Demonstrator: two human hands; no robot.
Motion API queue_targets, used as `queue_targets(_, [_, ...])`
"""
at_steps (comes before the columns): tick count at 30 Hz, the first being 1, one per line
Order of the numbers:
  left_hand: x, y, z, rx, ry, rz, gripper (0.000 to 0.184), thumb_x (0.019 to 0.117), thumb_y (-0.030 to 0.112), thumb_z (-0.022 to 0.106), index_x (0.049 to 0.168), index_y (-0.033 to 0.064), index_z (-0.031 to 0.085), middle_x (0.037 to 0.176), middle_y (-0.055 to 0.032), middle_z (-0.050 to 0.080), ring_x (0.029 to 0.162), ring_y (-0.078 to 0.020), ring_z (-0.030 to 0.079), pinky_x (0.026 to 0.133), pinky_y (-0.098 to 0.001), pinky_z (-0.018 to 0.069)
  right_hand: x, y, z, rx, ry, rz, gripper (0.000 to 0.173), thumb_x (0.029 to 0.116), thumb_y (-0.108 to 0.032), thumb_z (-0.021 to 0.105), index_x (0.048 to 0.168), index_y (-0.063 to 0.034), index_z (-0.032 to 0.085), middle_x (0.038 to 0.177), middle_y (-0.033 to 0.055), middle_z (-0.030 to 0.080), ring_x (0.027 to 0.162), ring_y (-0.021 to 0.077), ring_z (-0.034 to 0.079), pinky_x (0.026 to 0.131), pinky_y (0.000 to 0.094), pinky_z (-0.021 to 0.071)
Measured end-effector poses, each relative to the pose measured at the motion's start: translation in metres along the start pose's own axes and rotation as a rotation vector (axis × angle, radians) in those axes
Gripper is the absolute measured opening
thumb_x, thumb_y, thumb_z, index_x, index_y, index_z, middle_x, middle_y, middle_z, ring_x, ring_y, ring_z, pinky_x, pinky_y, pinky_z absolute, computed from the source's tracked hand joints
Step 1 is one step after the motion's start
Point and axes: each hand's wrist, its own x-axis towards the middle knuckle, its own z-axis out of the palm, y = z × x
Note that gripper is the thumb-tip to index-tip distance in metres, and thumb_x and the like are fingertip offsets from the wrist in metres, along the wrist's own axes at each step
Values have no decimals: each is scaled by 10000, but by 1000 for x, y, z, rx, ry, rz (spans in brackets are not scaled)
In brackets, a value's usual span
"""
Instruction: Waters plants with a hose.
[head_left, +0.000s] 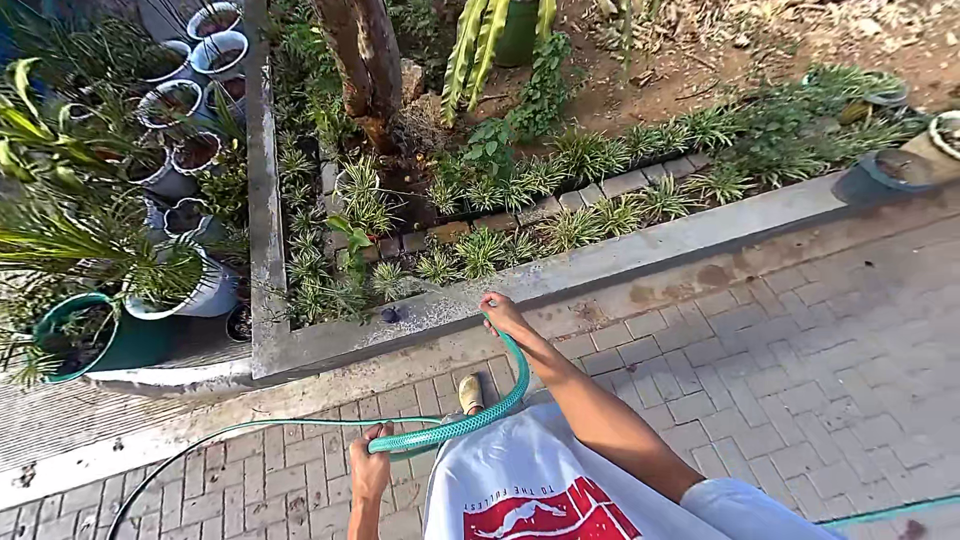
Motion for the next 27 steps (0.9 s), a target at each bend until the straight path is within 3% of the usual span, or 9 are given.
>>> queue_targets(11, [27,8,12,84,-136,58,359,917,193,550,569,220,464,502,147,395,439,35,369,445,-186,321,-2,27,-28,71,134,42,309,1102,-271,502,1315,-58,572,755,71,595,492,97,530,484,240,476])
queue_targets(18, [39,6,22,72,-198,85,370,928,179,542,569,214,457,507,143,391,446,39,367,446,-179,312,-4,38,-45,86,185,90,310,1099,-268,513,1334,-76,575,836,85,616,535,103,547,510,250,486])
queue_targets(27, [53,18,41,125,-266,118,394,932,192,554,558,208,432,495,138,364,434,35,345,441,-189,297,-10,51,-73,139,280,100,318,1101,-274,511,1332,-63,573,780,78,610,513,107,542,499,253,485])
